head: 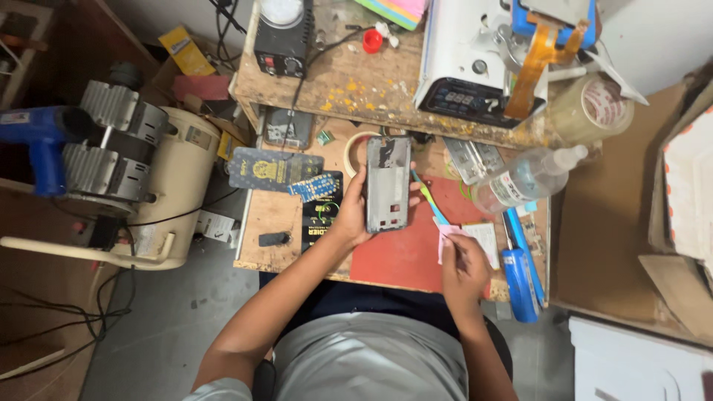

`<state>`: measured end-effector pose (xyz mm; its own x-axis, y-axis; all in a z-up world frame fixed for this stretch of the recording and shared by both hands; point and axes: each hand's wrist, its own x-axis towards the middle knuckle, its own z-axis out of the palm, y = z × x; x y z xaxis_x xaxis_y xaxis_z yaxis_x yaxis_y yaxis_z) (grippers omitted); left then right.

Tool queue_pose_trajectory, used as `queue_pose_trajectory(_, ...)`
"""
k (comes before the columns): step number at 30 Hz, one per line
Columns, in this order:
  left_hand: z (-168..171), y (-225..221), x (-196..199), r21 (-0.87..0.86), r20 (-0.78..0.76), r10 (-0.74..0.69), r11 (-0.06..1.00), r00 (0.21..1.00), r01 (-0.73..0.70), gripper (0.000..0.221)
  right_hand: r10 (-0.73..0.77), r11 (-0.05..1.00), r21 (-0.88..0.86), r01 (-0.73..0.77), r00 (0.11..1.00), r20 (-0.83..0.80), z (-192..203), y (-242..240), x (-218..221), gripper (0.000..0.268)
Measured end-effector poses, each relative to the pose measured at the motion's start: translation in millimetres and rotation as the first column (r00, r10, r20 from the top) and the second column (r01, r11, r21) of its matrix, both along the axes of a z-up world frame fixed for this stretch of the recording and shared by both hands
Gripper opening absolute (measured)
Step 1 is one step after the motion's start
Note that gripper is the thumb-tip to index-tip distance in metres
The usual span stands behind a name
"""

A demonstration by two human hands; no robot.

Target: The person cleans the internal frame and components of a mobile phone using a brush and a cleaning liquid, then wipes the surfaces with a pink cloth.

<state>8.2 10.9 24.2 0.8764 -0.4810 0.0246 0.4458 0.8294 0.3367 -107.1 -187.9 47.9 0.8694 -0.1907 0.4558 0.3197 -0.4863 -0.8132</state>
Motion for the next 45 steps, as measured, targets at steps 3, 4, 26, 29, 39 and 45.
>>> queue_pose_trajectory(3,8,6,-1,-0.042,-0.034,-0.013,0.999,0.999,0.011,0.077,-0.177,0.96,-0.22,0.171,0.984,-0.009,15,-7,-1,0.007)
queue_pose_trajectory(4,13,7,-2,-0.059,-0.014,-0.029,0.998,0.999,0.028,0.079,-0.205,0.949,-0.251,0.192,0.979,-0.024,18,-10,0,0.008)
queue_pose_trajectory(26,141,28,-39,-0.178,0.17,-0.061,0.98,0.984,0.092,0.094,-0.296,0.819,-0.533,0.215,0.953,-0.07,30,-29,24,0.03)
queue_pose_trajectory(29,115,20,-21,-0.061,0.057,0.033,0.998,0.998,-0.029,0.089,-0.288,0.751,-0.625,0.214,0.958,-0.017,37,-30,29,0.035)
queue_pose_trajectory(39,8,0,-10,0.052,0.021,-0.01,0.999,1.0,0.009,0.087,-0.066,0.728,-0.684,0.037,0.998,-0.017,48,-8,49,0.029)
queue_pose_trajectory(45,-7,5,-7,0.072,0.058,0.037,0.997,0.998,-0.041,0.092,-0.064,0.795,-0.606,0.036,0.998,-0.024,43,5,66,0.012)
